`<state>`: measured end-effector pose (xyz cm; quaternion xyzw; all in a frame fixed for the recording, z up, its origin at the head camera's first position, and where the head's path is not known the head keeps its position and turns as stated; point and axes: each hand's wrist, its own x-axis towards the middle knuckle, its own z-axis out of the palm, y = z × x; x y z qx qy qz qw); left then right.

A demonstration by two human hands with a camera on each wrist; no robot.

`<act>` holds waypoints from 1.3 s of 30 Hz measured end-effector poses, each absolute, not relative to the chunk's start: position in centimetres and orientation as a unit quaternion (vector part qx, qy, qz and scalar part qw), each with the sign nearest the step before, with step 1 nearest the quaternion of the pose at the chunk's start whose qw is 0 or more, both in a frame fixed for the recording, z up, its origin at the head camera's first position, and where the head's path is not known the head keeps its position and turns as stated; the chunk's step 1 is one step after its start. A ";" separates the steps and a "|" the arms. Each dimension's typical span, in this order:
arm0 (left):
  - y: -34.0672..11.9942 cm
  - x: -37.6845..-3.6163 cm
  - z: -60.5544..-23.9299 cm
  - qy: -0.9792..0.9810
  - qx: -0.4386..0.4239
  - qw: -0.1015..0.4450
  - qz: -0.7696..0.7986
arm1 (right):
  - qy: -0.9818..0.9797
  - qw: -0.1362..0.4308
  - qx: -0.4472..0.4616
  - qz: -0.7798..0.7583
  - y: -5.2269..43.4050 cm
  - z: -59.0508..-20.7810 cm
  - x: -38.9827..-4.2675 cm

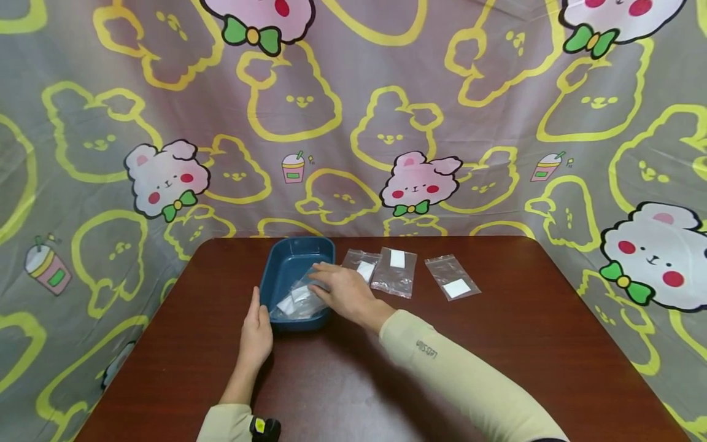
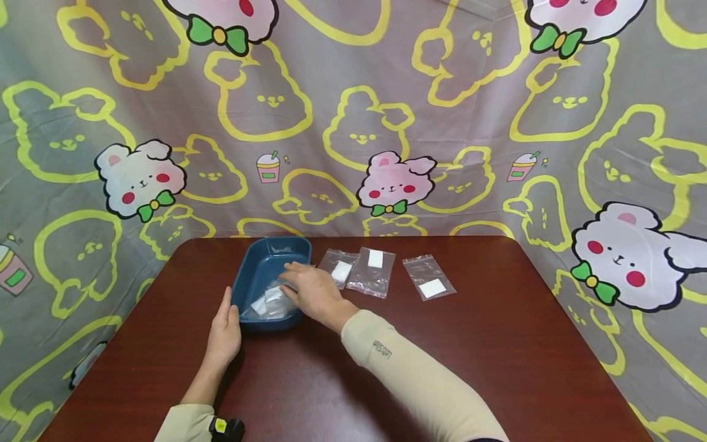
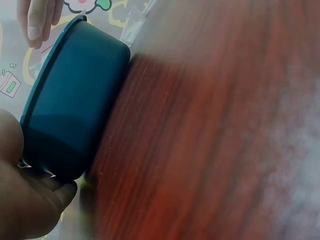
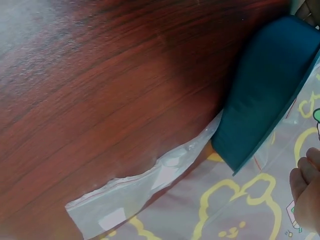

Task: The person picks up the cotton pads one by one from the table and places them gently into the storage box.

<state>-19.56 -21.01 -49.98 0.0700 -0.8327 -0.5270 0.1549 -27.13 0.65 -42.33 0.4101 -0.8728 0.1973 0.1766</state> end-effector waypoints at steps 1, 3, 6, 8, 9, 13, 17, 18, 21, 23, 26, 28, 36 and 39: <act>-21.0 -19.6 -50.0 -0.833 0.071 0.155 -0.527 | -0.873 0.175 0.409 0.199 0.8 -42.4 -27.1; -20.9 -19.6 -50.1 -0.832 0.071 0.156 -0.527 | -0.873 0.172 0.409 0.201 1.2 -42.5 -27.0; -20.9 -19.6 -50.1 -0.832 0.069 0.159 -0.528 | -0.873 0.169 0.410 0.203 2.0 -42.6 -26.8; -20.9 -19.6 -50.1 -0.832 0.067 0.160 -0.527 | -0.874 0.168 0.406 0.206 2.6 -42.7 -26.8; -21.0 -19.6 -50.1 -0.833 0.067 0.159 -0.526 | -0.875 0.168 0.403 0.209 3.0 -42.7 -26.7; -21.0 -19.5 -49.9 -0.836 0.069 0.152 -0.523 | -0.877 0.164 0.386 0.235 4.7 -43.1 -26.7; -21.0 -19.5 -49.9 -0.836 0.071 0.151 -0.522 | -0.882 0.174 0.361 0.248 6.7 -43.9 -26.9; -21.0 -19.5 -49.9 -0.836 0.070 0.152 -0.523 | -0.883 0.181 0.354 0.250 7.2 -44.0 -27.0; -21.0 -19.6 -49.9 -0.837 0.067 0.157 -0.520 | -0.885 0.201 0.333 0.257 8.9 -44.4 -27.2; -21.0 -19.6 -49.9 -0.837 0.066 0.158 -0.520 | -0.885 0.209 0.321 0.264 10.1 -44.7 -27.4; -21.1 -19.5 -49.9 -0.835 0.067 0.157 -0.523 | -0.891 0.209 0.306 0.263 11.9 -45.3 -27.6; -21.2 -19.5 -49.9 -0.835 0.067 0.153 -0.524 | -0.898 0.203 0.290 0.260 13.1 -45.6 -27.8; -21.1 -19.5 -49.7 -0.836 0.067 0.139 -0.527 | -0.919 0.184 0.235 0.257 18.3 -47.0 -28.3; -21.0 -19.5 -49.7 -0.836 0.066 0.135 -0.528 | -0.927 0.175 0.214 0.253 20.3 -47.3 -28.5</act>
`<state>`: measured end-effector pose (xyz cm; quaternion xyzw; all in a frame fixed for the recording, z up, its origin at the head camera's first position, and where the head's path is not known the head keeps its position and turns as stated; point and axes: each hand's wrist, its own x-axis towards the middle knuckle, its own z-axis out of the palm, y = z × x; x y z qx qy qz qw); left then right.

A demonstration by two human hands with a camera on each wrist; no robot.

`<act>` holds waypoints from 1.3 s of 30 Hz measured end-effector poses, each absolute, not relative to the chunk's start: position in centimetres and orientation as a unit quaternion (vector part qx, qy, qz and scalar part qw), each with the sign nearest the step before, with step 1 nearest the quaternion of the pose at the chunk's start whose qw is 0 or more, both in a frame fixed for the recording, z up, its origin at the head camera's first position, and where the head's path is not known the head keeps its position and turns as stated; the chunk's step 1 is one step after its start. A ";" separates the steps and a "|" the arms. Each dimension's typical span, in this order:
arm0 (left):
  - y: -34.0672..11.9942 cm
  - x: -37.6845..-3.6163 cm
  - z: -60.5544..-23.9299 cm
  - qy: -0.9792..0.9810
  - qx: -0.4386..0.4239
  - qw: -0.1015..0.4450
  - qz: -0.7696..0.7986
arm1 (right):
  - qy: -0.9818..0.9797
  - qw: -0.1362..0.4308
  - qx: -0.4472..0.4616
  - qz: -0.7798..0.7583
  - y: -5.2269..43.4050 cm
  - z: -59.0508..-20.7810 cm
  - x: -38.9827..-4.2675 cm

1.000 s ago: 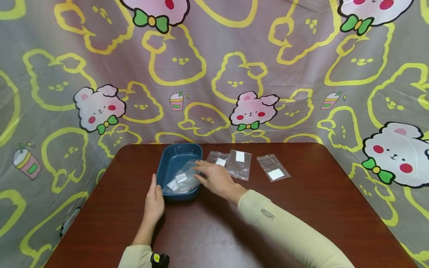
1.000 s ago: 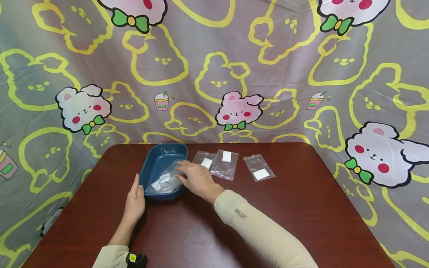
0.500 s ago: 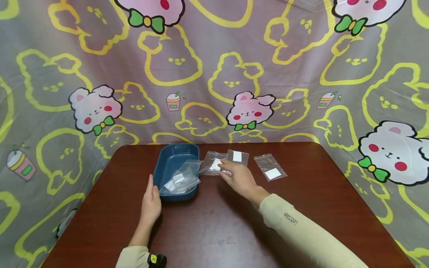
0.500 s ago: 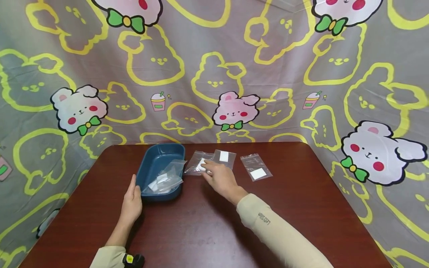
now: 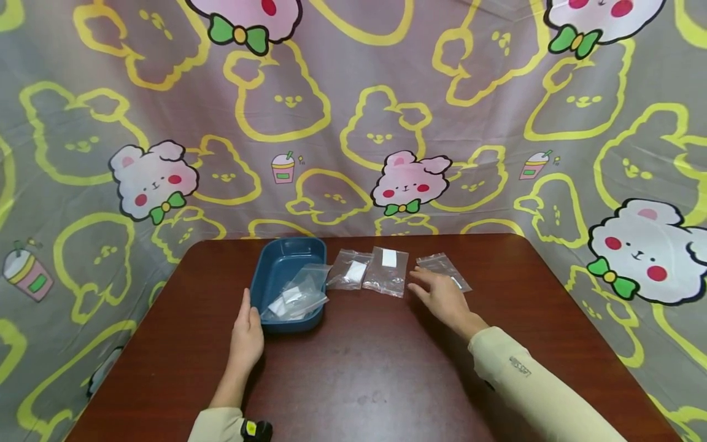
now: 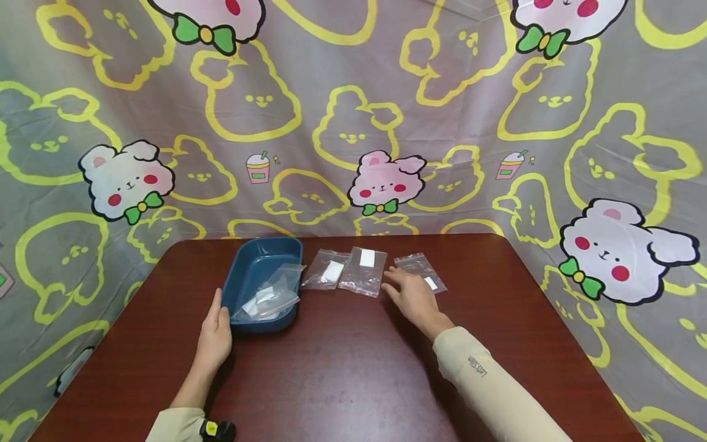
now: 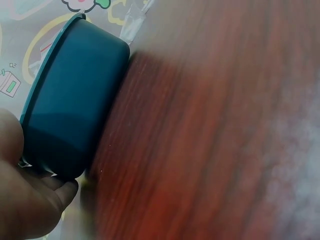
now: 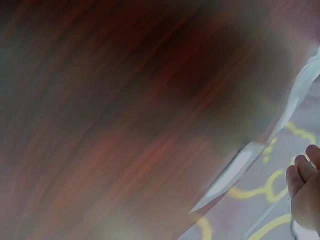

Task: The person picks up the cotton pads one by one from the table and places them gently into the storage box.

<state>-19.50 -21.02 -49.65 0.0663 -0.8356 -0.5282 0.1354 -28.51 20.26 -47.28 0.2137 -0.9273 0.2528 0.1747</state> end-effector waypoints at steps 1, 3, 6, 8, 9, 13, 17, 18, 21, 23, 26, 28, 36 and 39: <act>-21.0 -19.5 -49.6 -0.836 0.066 0.136 -0.528 | -0.931 0.172 0.205 0.250 20.8 -47.3 -28.6; -21.1 -19.6 -49.4 -0.837 0.065 0.136 -0.526 | -0.935 0.171 0.190 0.246 21.8 -47.2 -28.8; -21.2 -19.8 -49.3 -0.840 0.065 0.135 -0.521 | -0.939 0.173 0.169 0.244 22.9 -47.2 -29.1; -21.3 -19.9 -49.2 -0.842 0.065 0.136 -0.517 | -0.941 0.170 0.160 0.246 23.5 -47.1 -29.4; -21.3 -19.9 -49.2 -0.844 0.066 0.136 -0.515 | -0.942 0.167 0.156 0.246 23.8 -47.1 -29.5; -21.4 -20.0 -49.0 -0.848 0.069 0.137 -0.508 | -0.946 0.153 0.146 0.245 24.6 -47.1 -29.9; -21.4 -20.2 -48.9 -0.849 0.068 0.137 -0.505 | -0.948 0.153 0.140 0.242 25.2 -47.2 -30.2; -21.4 -20.2 -48.8 -0.849 0.068 0.137 -0.505 | -0.948 0.152 0.139 0.242 25.3 -47.3 -30.3; -21.5 -20.2 -48.7 -0.849 0.066 0.137 -0.506 | -0.950 0.142 0.135 0.242 25.5 -47.3 -30.5; -21.5 -20.2 -48.6 -0.848 0.065 0.137 -0.508 | -0.952 0.131 0.132 0.243 25.6 -47.3 -30.6; -21.5 -20.1 -48.6 -0.846 0.066 0.140 -0.510 | -0.954 0.113 0.130 0.245 25.6 -47.4 -30.8; -21.4 -20.0 -48.7 -0.844 0.068 0.142 -0.512 | -0.956 0.102 0.127 0.245 25.6 -47.5 -30.9; -20.7 -19.4 -49.8 -0.835 0.063 0.141 -0.527 | -0.965 0.078 0.115 0.221 25.9 -48.1 -31.0; -20.7 -19.3 -49.9 -0.833 0.062 0.147 -0.530 | -0.967 0.064 0.112 0.219 25.8 -48.2 -31.1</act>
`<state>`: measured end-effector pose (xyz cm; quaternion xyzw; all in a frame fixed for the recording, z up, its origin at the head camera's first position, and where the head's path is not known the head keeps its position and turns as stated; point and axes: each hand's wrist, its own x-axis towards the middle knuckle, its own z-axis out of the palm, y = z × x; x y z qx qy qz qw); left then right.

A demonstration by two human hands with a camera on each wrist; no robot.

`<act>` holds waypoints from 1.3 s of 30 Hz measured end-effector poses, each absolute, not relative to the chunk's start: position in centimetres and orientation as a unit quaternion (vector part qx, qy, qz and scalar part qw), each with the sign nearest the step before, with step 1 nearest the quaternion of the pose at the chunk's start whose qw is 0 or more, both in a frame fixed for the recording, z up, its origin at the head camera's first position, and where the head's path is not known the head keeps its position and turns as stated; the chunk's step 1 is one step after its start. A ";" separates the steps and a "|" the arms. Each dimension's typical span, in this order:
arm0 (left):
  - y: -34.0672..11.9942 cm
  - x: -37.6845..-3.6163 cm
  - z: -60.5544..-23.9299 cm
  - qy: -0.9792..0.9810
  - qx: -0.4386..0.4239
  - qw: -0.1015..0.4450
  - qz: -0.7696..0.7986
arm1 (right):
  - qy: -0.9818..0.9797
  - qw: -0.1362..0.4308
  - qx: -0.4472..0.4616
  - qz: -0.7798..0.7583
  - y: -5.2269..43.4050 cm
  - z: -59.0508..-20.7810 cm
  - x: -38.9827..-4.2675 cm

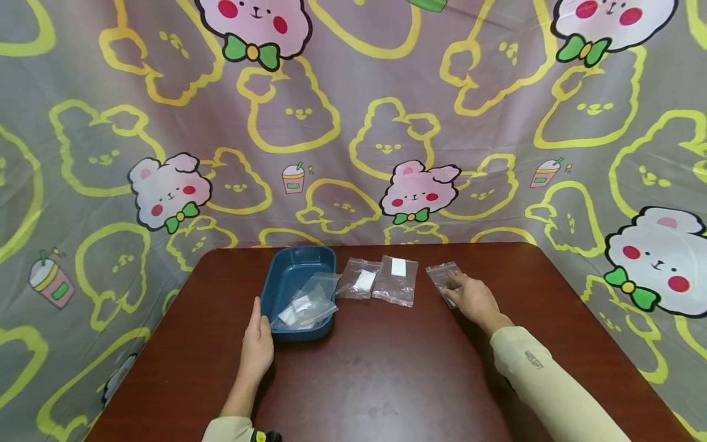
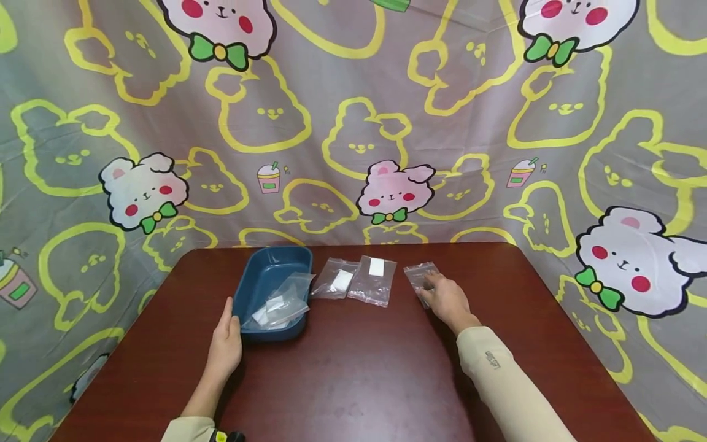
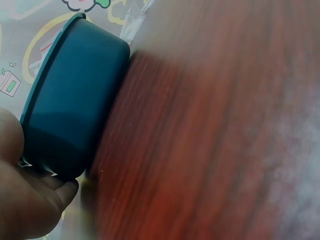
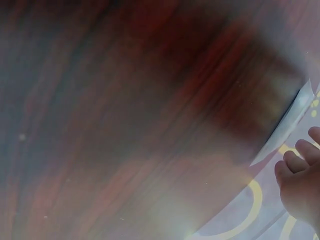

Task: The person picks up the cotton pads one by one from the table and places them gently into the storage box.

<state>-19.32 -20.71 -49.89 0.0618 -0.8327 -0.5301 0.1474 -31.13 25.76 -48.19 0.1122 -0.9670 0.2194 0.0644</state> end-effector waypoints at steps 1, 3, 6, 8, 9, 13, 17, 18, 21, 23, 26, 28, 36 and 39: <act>-20.7 -19.3 -49.9 -0.833 0.063 0.147 -0.530 | -0.968 0.059 0.111 0.217 25.7 -48.3 -31.2; -20.8 -19.3 -50.0 -0.834 0.063 0.146 -0.528 | -0.970 0.053 0.109 0.210 25.6 -48.4 -31.3; -20.8 -19.4 -50.0 -0.837 0.064 0.143 -0.525 | -0.972 0.050 0.105 0.202 25.6 -48.6 -31.5; -20.8 -19.3 -50.0 -0.838 0.066 0.146 -0.522 | -0.974 0.045 0.105 0.196 25.6 -48.8 -31.6; -20.9 -19.3 -50.0 -0.838 0.068 0.146 -0.521 | -0.975 0.042 0.104 0.192 25.6 -48.9 -31.6; -20.8 -19.2 -50.0 -0.839 0.068 0.148 -0.520 | -0.978 0.030 0.097 0.184 25.6 -49.5 -31.6; -20.8 -19.2 -49.9 -0.839 0.070 0.147 -0.520 | -0.977 0.036 0.096 0.185 25.5 -49.6 -31.5; -20.8 -19.2 -49.9 -0.838 0.070 0.147 -0.521 | -0.977 0.038 0.096 0.184 25.5 -49.6 -31.5; -20.9 -19.3 -49.9 -0.839 0.070 0.146 -0.520 | -0.978 0.035 0.094 0.182 25.5 -49.6 -31.5; -20.9 -19.4 -50.0 -0.837 0.071 0.144 -0.523 | -0.979 0.034 0.093 0.180 25.5 -49.7 -31.6; -20.9 -19.5 -50.1 -0.835 0.072 0.147 -0.526 | -0.979 0.035 0.090 0.179 25.6 -49.6 -31.7; -20.9 -19.5 -50.0 -0.834 0.071 0.148 -0.528 | -0.980 0.037 0.089 0.177 25.6 -49.6 -31.7; -20.8 -19.4 -49.9 -0.833 0.069 0.146 -0.529 | -0.978 0.046 0.091 0.181 25.5 -49.6 -31.4; -20.8 -19.4 -49.9 -0.834 0.071 0.145 -0.528 | -0.977 0.057 0.094 0.183 25.5 -49.6 -31.2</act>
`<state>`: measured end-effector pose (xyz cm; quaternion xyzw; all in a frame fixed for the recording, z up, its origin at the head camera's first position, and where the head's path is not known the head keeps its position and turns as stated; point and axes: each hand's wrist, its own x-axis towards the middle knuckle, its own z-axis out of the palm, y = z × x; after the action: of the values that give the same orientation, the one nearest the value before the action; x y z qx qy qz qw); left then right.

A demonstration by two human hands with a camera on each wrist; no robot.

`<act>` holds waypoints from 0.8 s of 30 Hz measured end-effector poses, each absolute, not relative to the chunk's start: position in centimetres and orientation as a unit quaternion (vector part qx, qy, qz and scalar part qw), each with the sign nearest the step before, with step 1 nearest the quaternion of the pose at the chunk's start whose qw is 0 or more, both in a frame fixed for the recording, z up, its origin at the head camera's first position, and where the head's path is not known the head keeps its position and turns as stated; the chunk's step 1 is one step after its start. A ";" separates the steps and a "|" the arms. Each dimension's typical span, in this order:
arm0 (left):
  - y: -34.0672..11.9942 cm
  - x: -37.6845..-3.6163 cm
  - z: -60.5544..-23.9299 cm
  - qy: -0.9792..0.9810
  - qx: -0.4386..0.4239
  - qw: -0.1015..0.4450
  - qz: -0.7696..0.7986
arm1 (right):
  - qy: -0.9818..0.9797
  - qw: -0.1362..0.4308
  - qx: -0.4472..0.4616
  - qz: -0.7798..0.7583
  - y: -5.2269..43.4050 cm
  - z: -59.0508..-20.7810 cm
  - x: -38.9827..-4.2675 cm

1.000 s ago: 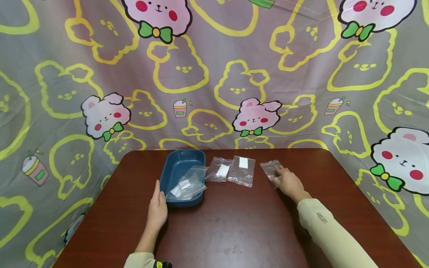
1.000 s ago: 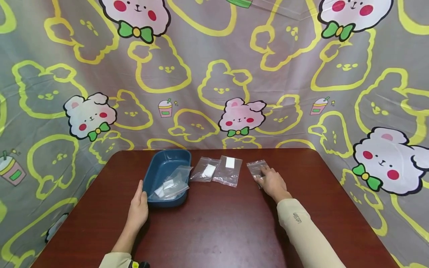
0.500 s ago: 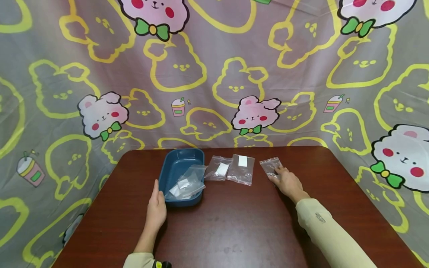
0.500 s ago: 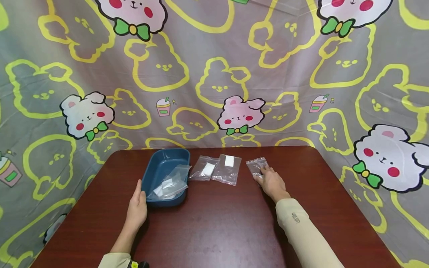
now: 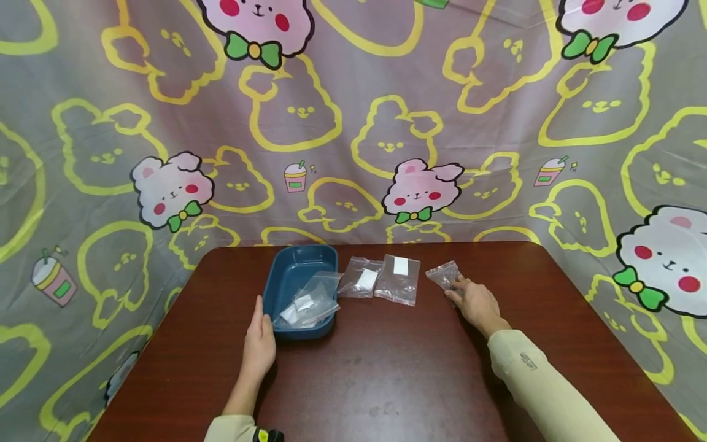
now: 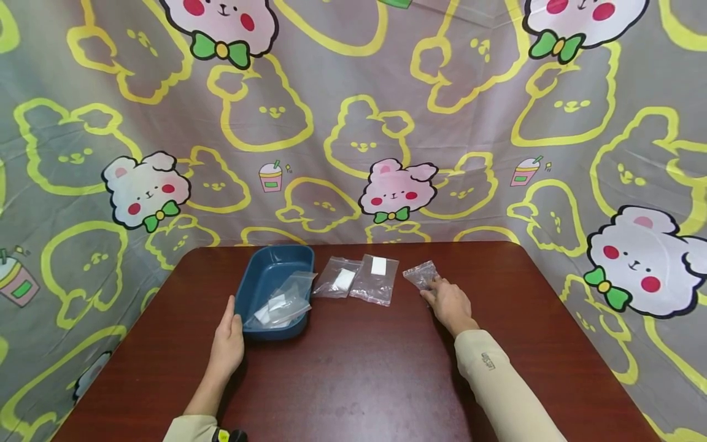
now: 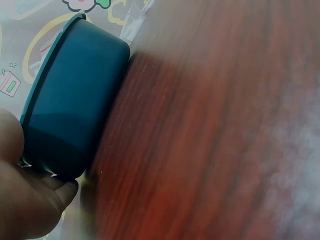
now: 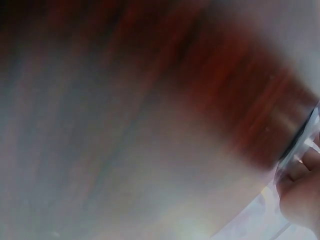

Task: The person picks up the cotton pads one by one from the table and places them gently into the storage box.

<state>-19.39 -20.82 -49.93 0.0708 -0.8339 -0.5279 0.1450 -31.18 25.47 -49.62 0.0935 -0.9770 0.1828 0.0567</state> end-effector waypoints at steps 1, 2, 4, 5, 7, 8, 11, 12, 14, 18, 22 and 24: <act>-20.8 -19.4 -49.9 -0.834 0.071 0.144 -0.528 | -0.977 0.060 0.095 0.183 25.4 -49.6 -31.1; -20.8 -19.4 -50.0 -0.834 0.071 0.144 -0.528 | -0.976 0.064 0.095 0.185 25.4 -49.7 -31.0; -20.8 -19.4 -50.0 -0.834 0.069 0.146 -0.528 | -0.975 0.070 0.096 0.190 25.3 -49.7 -30.9; -20.8 -19.4 -50.0 -0.834 0.068 0.147 -0.528 | -0.974 0.074 0.097 0.191 25.3 -49.8 -30.9; -20.9 -19.5 -50.0 -0.834 0.068 0.148 -0.526 | -0.972 0.081 0.099 0.195 25.3 -49.9 -30.8; -20.9 -19.5 -50.0 -0.835 0.069 0.147 -0.526 | -0.972 0.085 0.099 0.196 25.3 -49.9 -30.8; -20.9 -19.6 -50.1 -0.835 0.070 0.147 -0.526 | -0.970 0.096 0.099 0.199 25.3 -49.9 -30.8; -20.9 -19.6 -50.1 -0.835 0.071 0.147 -0.525 | -0.970 0.099 0.099 0.200 25.3 -49.9 -30.8; -20.9 -19.5 -50.1 -0.835 0.070 0.147 -0.526 | -0.969 0.104 0.100 0.198 25.3 -49.8 -30.7; -20.9 -19.4 -50.0 -0.835 0.066 0.147 -0.526 | -0.968 0.116 0.107 0.194 25.3 -49.8 -30.8; -20.9 -19.4 -50.0 -0.836 0.067 0.147 -0.525 | -0.967 0.121 0.113 0.192 25.3 -49.8 -30.8; -20.8 -19.4 -49.9 -0.836 0.068 0.148 -0.524 | -0.967 0.121 0.114 0.193 25.3 -49.7 -30.8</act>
<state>-19.36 -20.84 -49.94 0.0676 -0.8360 -0.5240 0.1482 -30.78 25.31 -49.74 0.1135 -0.9672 0.1925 0.1208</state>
